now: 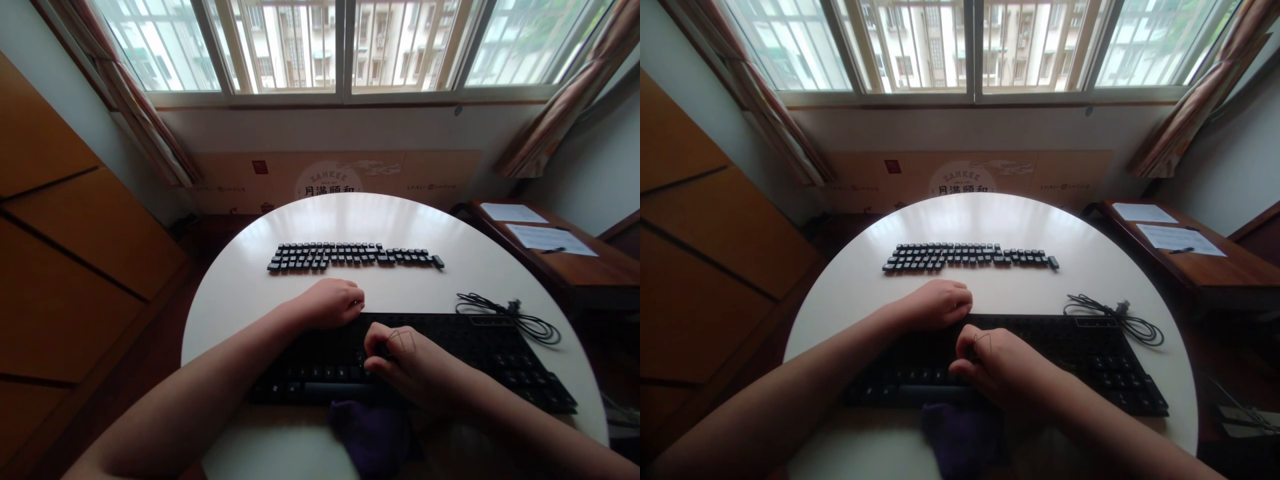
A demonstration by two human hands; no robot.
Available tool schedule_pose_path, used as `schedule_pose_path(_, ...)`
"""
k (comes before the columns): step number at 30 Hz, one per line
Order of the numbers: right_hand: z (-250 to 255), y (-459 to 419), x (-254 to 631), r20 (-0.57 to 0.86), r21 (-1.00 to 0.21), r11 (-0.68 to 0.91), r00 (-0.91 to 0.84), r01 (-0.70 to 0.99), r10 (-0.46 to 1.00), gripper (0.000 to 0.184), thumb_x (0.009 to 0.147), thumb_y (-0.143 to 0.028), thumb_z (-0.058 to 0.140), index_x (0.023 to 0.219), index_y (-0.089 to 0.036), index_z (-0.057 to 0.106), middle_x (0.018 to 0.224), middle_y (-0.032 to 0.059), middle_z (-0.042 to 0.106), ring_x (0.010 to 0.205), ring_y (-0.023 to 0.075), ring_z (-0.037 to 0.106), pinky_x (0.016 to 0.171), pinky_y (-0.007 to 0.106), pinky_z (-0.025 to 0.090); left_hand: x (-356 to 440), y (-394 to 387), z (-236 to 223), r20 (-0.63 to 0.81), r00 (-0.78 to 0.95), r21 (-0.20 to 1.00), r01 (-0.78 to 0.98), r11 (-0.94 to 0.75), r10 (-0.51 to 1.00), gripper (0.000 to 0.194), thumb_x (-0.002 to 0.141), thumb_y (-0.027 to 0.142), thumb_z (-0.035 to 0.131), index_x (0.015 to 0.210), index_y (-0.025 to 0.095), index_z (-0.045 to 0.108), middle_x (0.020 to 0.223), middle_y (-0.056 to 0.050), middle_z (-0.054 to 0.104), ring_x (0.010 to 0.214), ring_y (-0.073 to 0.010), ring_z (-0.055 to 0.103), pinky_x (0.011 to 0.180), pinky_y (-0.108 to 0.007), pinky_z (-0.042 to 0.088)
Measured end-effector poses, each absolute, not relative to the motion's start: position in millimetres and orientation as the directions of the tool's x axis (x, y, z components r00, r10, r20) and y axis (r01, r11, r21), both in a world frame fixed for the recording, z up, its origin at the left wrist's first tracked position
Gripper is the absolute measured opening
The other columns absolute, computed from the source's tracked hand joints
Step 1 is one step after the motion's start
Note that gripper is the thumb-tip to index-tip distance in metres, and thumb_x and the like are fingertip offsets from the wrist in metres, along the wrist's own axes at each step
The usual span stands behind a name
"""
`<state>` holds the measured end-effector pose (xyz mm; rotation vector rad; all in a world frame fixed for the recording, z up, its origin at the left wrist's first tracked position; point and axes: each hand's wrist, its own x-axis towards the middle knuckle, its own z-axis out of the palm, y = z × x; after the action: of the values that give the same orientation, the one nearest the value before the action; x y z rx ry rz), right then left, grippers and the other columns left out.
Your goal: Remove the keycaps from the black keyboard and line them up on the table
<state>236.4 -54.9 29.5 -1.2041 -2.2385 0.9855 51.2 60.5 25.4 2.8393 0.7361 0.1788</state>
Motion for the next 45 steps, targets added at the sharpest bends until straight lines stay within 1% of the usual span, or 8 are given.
schedule_pose_path(10, 16.7, -50.1, 237.4, 0.007, -0.898, 0.195, -0.429, 0.396, 0.903, 0.024, 0.099, -0.040, 0.047, 0.087, -0.020, 0.048, 0.063, -0.0036, 0.057, 0.051, 0.0092, 0.046, 0.052, 0.020, 0.037, 51.2, 60.6, 24.7, 0.077, 0.868, 0.215, 0.466, -0.858, 0.490, 0.022, 0.092, 0.027, 0.052, 0.074, 0.018, 0.061, 0.078, -0.002, 0.063, 0.068, -0.0153, 0.056, 0.059, -0.027, 0.037)
schedule_pose_path(18, 21.9, -55.6, 232.8, 0.085, -0.679, 0.474, -0.581, 0.561, 0.809, 0.021, 0.096, -0.038, 0.055, 0.087, -0.020, 0.054, 0.072, -0.0006, 0.061, 0.060, 0.0121, 0.051, 0.057, 0.022, 0.035, 50.8, 59.9, 23.4, 0.080, 0.866, 0.232, 0.466, -0.854, 0.494, 0.020, 0.091, 0.026, 0.051, 0.075, 0.018, 0.061, 0.081, -0.003, 0.065, 0.071, -0.0153, 0.057, 0.063, -0.025, 0.038)
schedule_pose_path(23, 17.9, -55.0, 233.9, 0.141, -0.729, 0.436, -0.508, 0.528, 0.850, 0.020, 0.098, -0.038, 0.050, 0.088, -0.020, 0.052, 0.068, -0.0017, 0.058, 0.058, 0.0115, 0.050, 0.058, 0.022, 0.037, 50.8, 59.4, 24.1, 0.076, 0.862, 0.223, 0.475, -0.851, 0.501, 0.021, 0.091, 0.026, 0.051, 0.073, 0.018, 0.060, 0.080, -0.002, 0.064, 0.070, -0.0149, 0.056, 0.062, -0.025, 0.038)
schedule_pose_path(27, 11.7, -56.2, 234.7, 0.143, -0.861, 0.335, -0.450, 0.383, 0.882, 0.025, 0.098, -0.043, 0.049, 0.088, -0.020, 0.048, 0.059, -0.0043, 0.053, 0.049, 0.0098, 0.045, 0.049, 0.020, 0.035, 50.6, 60.1, 23.3, 0.084, 0.864, 0.206, 0.473, -0.857, 0.497, 0.022, 0.092, 0.027, 0.051, 0.074, 0.018, 0.060, 0.080, -0.002, 0.064, 0.070, -0.0151, 0.056, 0.061, -0.025, 0.037)
schedule_pose_path(32, 7.8, -57.1, 236.3, 0.182, -0.978, 0.193, -0.126, 0.075, 0.975, 0.032, 0.101, -0.052, 0.039, 0.089, -0.022, 0.040, 0.055, -0.0074, 0.045, 0.040, 0.0079, 0.039, 0.040, 0.018, 0.031, 50.1, 60.6, 23.4, 0.083, 0.866, 0.214, 0.467, -0.858, 0.493, 0.021, 0.092, 0.028, 0.052, 0.077, 0.018, 0.062, 0.081, -0.003, 0.064, 0.069, -0.0148, 0.056, 0.060, -0.026, 0.037)
schedule_pose_path(38, 16.1, -48.1, 245.6, 0.229, -0.898, 0.277, -0.174, 0.342, 0.958, 0.029, 0.101, -0.048, 0.044, 0.090, -0.021, 0.047, 0.059, -0.0060, 0.046, 0.046, 0.0086, 0.042, 0.045, 0.019, 0.035, 44.4, 52.9, 44.7, 0.285, 0.801, 0.458, 0.369, -0.809, 0.526, 0.020, 0.092, 0.035, 0.059, 0.103, 0.019, 0.064, 0.097, -0.004, 0.068, 0.079, -0.0143, 0.060, 0.069, -0.024, 0.044)
schedule_pose_path(41, 22.3, -47.4, 246.9, 0.314, -0.818, 0.370, -0.198, 0.441, 0.929, 0.027, 0.101, -0.045, 0.044, 0.090, -0.021, 0.049, 0.059, -0.0055, 0.046, 0.048, 0.0096, 0.042, 0.047, 0.020, 0.034, 42.7, 45.1, 54.4, 0.289, 0.833, 0.539, 0.266, -0.799, 0.472, 0.021, 0.085, 0.033, 0.070, 0.101, 0.019, 0.066, 0.094, -0.003, 0.067, 0.078, -0.0126, 0.060, 0.069, -0.022, 0.046)
schedule_pose_path(45, 27.4, -48.7, 245.1, 0.420, -0.707, 0.485, -0.246, 0.514, 0.874, 0.024, 0.100, -0.041, 0.046, 0.088, -0.021, 0.052, 0.062, -0.0049, 0.048, 0.051, 0.0099, 0.043, 0.050, 0.020, 0.035, 44.0, 39.1, 56.7, 0.261, 0.850, 0.605, 0.225, -0.764, 0.458, 0.010, 0.085, 0.025, 0.069, 0.093, 0.019, 0.069, 0.086, -0.001, 0.068, 0.073, -0.0101, 0.061, 0.068, -0.020, 0.046)
